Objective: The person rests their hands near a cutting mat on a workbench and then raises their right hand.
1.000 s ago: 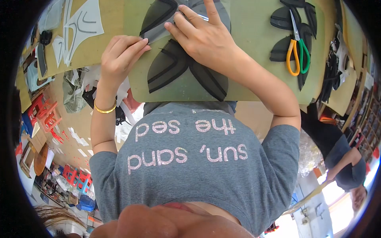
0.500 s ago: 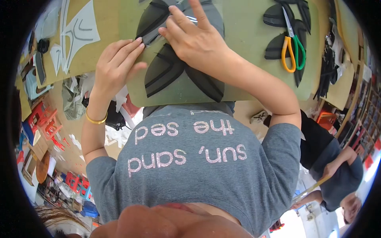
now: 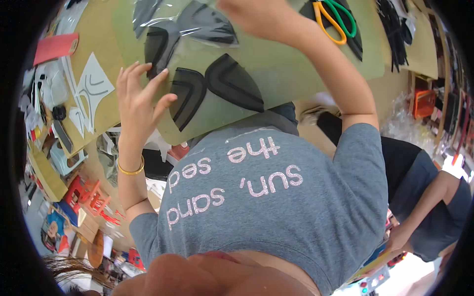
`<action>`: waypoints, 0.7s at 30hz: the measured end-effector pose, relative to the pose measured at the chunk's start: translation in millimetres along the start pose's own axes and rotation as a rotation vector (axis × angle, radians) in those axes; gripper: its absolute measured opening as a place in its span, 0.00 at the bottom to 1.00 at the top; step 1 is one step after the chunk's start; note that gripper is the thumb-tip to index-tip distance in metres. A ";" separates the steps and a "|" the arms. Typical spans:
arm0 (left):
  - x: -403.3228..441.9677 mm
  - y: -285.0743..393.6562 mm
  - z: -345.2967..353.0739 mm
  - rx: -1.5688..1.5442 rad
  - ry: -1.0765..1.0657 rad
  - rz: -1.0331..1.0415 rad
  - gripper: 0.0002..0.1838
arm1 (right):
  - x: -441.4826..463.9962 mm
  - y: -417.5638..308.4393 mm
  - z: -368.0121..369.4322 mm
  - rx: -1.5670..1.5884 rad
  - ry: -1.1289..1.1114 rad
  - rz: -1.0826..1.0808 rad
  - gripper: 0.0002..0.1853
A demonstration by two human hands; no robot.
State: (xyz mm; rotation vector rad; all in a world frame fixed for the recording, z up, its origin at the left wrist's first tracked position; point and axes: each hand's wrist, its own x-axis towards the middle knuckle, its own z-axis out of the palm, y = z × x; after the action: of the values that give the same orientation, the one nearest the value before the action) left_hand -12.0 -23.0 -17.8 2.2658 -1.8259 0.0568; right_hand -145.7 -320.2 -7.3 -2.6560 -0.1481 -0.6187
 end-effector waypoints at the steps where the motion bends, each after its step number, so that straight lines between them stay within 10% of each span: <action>1: 4.9 -1.0 0.1 -0.020 0.022 -0.005 0.28 | -12.5 14.0 -8.5 0.086 0.049 0.030 0.18; 8: 30.6 12.0 17.1 -0.111 0.150 0.035 0.17 | -80.9 8.1 -7.5 -0.095 -0.082 -0.093 0.28; 21: 46.7 29.6 41.4 0.056 0.094 0.062 0.37 | -67.9 -5.1 28.5 -0.360 0.063 -0.419 0.16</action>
State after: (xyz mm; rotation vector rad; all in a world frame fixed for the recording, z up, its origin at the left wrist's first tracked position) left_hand -35.0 -82.1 -45.4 2.2032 -1.8670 0.2244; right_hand -196.1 -304.5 -59.0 -2.9669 -0.6417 -0.9352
